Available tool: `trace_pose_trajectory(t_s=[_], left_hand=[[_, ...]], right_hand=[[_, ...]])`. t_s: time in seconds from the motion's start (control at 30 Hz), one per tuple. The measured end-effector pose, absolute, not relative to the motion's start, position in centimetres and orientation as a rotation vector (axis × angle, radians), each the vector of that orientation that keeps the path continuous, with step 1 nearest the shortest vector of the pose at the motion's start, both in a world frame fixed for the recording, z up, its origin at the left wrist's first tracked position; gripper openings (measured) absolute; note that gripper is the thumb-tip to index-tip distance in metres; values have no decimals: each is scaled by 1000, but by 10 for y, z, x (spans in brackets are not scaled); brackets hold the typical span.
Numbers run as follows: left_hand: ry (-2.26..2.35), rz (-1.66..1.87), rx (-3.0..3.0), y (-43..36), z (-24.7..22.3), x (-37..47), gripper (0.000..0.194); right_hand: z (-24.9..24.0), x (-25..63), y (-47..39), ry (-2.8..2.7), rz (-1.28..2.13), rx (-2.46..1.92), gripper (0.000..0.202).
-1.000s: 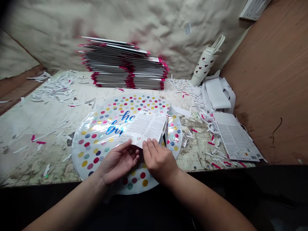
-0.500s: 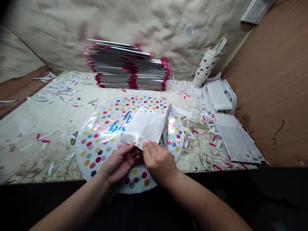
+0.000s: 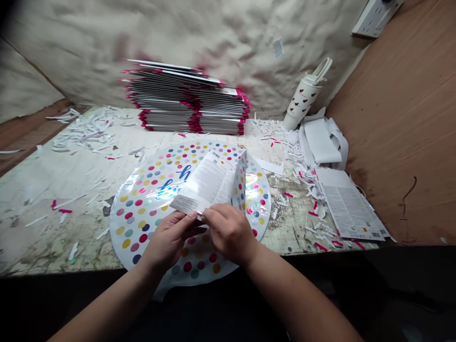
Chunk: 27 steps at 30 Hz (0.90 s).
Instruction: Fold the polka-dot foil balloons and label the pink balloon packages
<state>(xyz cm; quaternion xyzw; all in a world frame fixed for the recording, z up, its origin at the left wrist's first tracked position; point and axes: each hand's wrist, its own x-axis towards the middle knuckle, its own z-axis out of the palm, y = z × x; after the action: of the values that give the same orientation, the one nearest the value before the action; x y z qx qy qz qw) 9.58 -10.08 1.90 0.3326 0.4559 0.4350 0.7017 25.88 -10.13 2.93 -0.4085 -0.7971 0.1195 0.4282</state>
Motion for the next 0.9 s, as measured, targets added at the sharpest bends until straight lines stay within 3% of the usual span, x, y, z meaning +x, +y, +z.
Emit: trace_pose_trajectory(t_s=[0.17, 0.3, 0.37, 0.53, 0.6, 0.73, 0.8, 0.9], left_hand=[[1086, 1111, 723, -91, 20, 92, 25], [1020, 1016, 805, -89, 27, 96, 26], [979, 984, 814, -89, 28, 99, 25], [1117, 1098, 975, -82, 28, 88, 25], [1289, 1071, 1280, -80, 35, 78, 26], [1324, 914, 2131, -75, 70, 63, 25], [1213, 1024, 2403, -69, 93, 57, 28], [1188, 1407, 2262, -56, 116, 48, 47]], right_hand=[[38, 275, -98, -2069, 727, -1035, 10], [40, 269, -94, -2073, 469, -1089, 22], [40, 263, -91, -2074, 383, -1080, 14], [49, 267, -91, -2408, 775, -896, 15], [63, 274, -89, -2433, 727, -933, 12], [98, 278, -71, -2039, 281, -1029, 51], [108, 274, -59, -1944, 482, -898, 37], [105, 268, -43, -1529, 893, -721, 16]])
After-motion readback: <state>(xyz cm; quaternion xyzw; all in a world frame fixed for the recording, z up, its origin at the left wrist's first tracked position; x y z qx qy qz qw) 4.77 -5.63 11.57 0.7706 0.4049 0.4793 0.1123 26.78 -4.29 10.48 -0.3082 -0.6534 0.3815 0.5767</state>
